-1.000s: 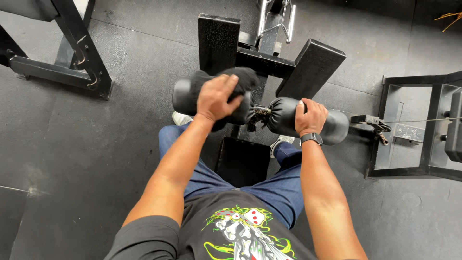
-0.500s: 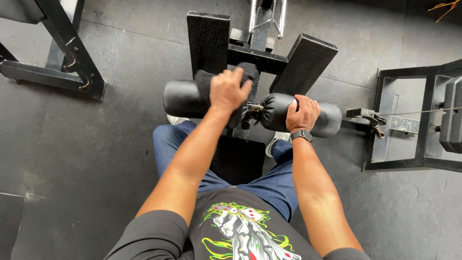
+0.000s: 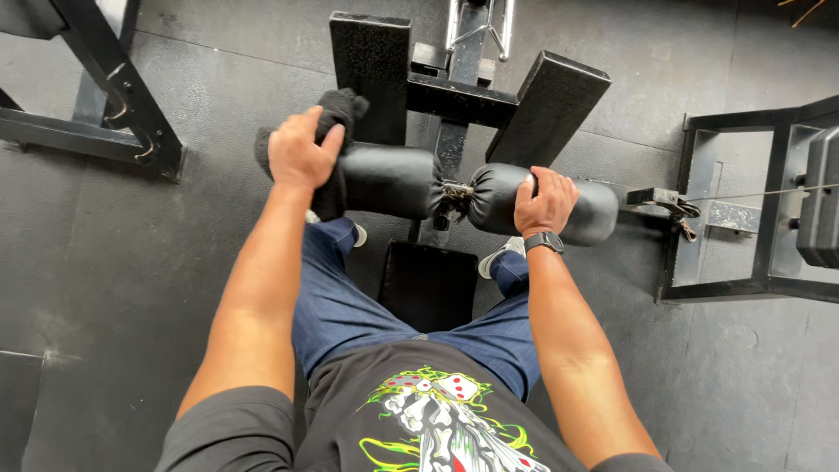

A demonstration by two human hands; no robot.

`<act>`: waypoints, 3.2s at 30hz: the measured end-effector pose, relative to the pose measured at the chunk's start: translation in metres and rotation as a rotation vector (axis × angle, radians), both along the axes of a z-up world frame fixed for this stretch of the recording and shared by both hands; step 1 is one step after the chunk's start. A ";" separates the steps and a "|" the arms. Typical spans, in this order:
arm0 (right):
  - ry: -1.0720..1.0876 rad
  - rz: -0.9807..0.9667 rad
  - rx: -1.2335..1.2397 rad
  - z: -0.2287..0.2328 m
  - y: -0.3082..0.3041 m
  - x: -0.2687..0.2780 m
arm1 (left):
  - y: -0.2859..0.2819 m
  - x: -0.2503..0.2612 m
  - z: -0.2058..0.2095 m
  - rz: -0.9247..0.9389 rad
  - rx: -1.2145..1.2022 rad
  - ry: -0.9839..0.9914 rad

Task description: The person wipes the seat, rollers, and footrests of a gym machine using a black towel.

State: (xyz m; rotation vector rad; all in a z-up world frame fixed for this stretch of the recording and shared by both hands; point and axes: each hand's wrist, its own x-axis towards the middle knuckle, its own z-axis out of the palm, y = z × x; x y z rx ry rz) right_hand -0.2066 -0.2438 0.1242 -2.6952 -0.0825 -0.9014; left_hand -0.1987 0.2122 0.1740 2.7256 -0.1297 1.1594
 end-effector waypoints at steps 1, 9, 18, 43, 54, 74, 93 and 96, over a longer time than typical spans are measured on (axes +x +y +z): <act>-0.009 0.009 0.005 0.000 0.001 0.003 | 0.006 0.005 -0.004 0.085 -0.105 0.297; 0.018 0.025 0.010 0.011 0.006 0.003 | -0.059 0.063 0.010 0.073 -0.155 1.139; 0.015 0.047 0.014 0.018 0.008 0.003 | -0.180 0.007 0.002 -0.135 -0.103 0.479; 0.023 0.050 0.013 0.011 0.003 0.000 | -0.210 -0.081 -0.037 -0.131 -0.096 -0.073; 0.033 0.010 0.014 -0.002 0.000 -0.008 | -0.106 -0.077 -0.047 0.479 -0.341 -0.153; 0.015 0.045 0.068 -0.014 -0.003 -0.004 | -0.247 -0.061 -0.024 0.350 -2.021 0.230; -0.003 0.051 0.026 0.004 0.003 -0.005 | -0.081 0.093 0.017 -0.035 -0.016 1.340; 0.016 0.049 0.034 0.005 0.006 -0.005 | -0.140 0.109 0.014 -0.214 -0.098 1.425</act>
